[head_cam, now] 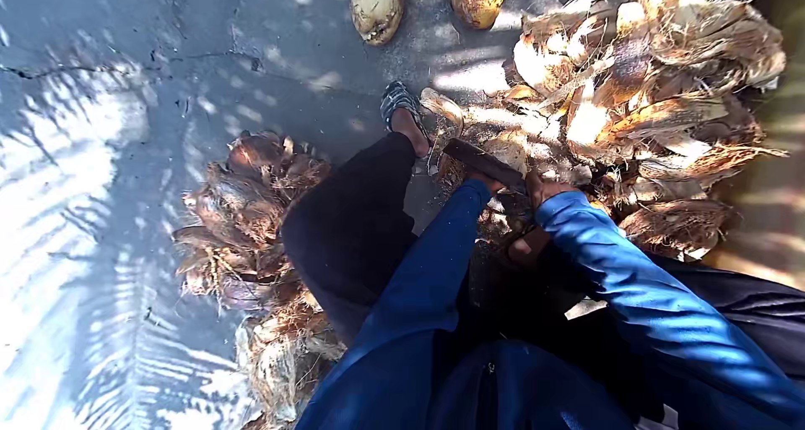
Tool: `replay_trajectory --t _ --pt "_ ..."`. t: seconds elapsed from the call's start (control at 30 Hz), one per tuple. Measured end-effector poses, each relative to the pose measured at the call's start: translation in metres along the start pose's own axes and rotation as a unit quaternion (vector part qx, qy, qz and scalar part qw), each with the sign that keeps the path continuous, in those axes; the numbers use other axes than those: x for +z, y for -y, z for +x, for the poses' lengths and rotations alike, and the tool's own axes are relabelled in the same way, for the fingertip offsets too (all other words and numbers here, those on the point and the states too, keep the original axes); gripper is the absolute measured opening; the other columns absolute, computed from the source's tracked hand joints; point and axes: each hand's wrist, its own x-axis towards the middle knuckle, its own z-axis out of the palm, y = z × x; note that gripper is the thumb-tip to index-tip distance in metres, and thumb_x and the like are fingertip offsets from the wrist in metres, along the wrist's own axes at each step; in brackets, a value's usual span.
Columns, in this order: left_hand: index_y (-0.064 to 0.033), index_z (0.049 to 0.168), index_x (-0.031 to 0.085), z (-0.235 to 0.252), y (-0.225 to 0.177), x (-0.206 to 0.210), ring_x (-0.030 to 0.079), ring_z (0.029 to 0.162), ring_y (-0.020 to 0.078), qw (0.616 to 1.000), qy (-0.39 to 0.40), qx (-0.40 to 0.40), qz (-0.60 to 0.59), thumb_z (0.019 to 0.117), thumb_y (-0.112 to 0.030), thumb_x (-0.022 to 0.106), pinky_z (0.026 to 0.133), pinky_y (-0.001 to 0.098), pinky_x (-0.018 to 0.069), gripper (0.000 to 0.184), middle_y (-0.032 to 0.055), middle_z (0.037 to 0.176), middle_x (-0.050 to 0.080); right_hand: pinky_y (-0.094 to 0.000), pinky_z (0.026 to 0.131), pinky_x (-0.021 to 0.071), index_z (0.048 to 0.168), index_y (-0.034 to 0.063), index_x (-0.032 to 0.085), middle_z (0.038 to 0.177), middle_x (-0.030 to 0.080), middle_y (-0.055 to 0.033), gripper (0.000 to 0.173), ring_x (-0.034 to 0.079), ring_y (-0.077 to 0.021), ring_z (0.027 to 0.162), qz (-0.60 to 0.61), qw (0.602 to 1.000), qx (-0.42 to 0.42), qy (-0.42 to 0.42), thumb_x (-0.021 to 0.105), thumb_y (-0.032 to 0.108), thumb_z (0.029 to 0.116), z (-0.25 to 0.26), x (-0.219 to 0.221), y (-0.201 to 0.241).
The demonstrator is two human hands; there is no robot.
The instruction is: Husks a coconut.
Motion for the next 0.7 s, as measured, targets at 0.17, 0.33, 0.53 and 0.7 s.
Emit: replay_trajectory --t 0.17,0.33,0.53,0.7 --pt "-0.0031 0.141 0.059 0.006 -0.001 0.007 0.043 0.145 0.0344 1.000 0.001 0.008 0.014 0.0896 -0.043 0.077 0.121 0.0510 0.0304 0.067 0.0201 0.150 0.053 -0.0720 0.100 0.0424 0.152 0.0056 0.044 0.134 0.060 -0.0335 0.048 0.057 -0.0549 0.126 0.006 0.999 0.054 0.004 0.053 0.020 0.1062 -0.024 0.013 -0.048" --pt "-0.0031 0.162 0.013 0.005 -0.005 0.009 0.043 0.145 0.0381 0.976 -0.053 -0.142 -0.160 0.0582 -0.043 0.101 0.113 0.0503 0.0447 0.141 0.0273 0.163 0.026 -0.0691 0.102 0.0447 0.153 0.0060 0.040 0.132 0.062 -0.0322 0.054 0.060 -0.0513 0.124 0.061 0.998 0.020 0.011 0.058 0.016 0.1028 0.035 -0.009 -0.008" --pt "-0.0036 0.159 0.021 0.005 -0.005 0.004 0.043 0.144 0.0375 0.976 -0.042 -0.139 -0.160 0.0610 -0.042 0.100 0.113 0.0493 0.0451 0.131 0.0273 0.162 0.026 -0.0691 0.099 0.0461 0.148 0.0080 0.046 0.130 0.062 -0.0308 0.060 0.060 -0.0503 0.122 0.001 0.998 0.026 0.055 0.070 0.025 0.0962 -0.002 0.001 -0.057" --pt "-0.0032 0.161 0.014 0.005 -0.011 0.011 0.045 0.143 0.0381 0.976 -0.063 -0.140 -0.155 0.0583 -0.040 0.101 0.111 0.0514 0.0467 0.139 0.0262 0.164 0.025 -0.0698 0.100 0.0452 0.146 0.0034 0.046 0.129 0.063 -0.0328 0.052 0.060 -0.0524 0.123 0.040 0.997 0.038 0.047 0.065 0.017 0.0999 0.032 -0.007 -0.048"
